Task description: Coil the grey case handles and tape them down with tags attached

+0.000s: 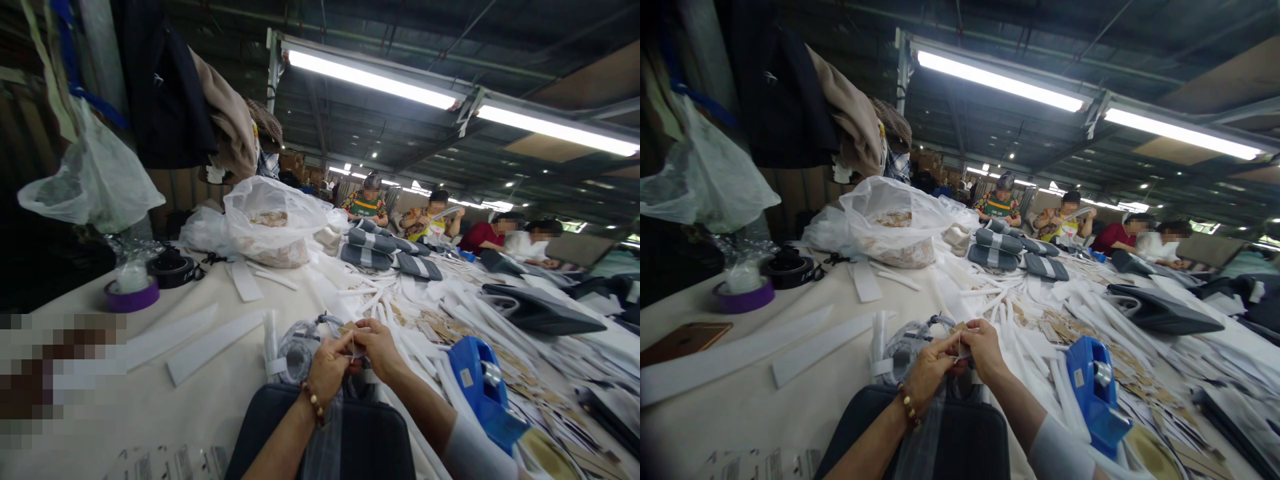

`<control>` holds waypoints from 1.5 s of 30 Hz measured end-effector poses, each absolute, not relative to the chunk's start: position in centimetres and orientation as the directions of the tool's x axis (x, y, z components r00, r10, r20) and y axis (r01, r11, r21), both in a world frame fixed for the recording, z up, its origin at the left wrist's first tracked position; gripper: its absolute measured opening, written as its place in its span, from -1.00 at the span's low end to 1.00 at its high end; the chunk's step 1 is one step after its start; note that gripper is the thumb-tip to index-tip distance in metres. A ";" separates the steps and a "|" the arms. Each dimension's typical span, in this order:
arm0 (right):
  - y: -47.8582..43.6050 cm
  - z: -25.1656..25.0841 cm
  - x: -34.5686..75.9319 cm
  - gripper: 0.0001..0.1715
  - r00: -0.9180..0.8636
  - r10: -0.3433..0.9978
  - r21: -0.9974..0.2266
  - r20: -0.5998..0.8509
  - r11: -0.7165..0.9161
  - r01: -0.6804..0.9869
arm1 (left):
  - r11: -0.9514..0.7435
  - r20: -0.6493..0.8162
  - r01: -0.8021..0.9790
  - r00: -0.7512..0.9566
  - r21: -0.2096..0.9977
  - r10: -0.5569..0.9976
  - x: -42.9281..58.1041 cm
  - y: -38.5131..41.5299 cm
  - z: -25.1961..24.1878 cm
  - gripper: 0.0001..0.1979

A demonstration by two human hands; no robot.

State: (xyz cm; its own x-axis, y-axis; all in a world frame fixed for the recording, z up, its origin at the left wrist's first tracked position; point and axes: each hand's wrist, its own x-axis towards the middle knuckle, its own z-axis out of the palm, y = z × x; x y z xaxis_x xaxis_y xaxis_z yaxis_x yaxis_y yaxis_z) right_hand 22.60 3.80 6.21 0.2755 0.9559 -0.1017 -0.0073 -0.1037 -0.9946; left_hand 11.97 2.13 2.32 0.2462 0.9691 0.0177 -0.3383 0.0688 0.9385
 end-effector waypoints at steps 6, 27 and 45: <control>3.5 5.6 21.4 -0.61 0.297 0.952 -0.997 -0.079 -0.067 -0.050 | 0.177 -0.074 -0.395 0.262 0.901 0.962 12.1 1.5 3.2 -0.50; 1.4 6.5 23.1 -0.48 0.019 0.992 -0.974 -0.122 -0.123 0.188 | 0.285 -0.242 -0.596 0.154 0.751 0.958 13.2 3.4 3.4 -0.69; 3.8 4.9 25.1 -0.61 -0.145 0.927 -0.669 0.346 0.352 0.654 | 0.195 -0.197 -0.258 0.018 0.946 0.980 11.3 1.7 3.1 -0.86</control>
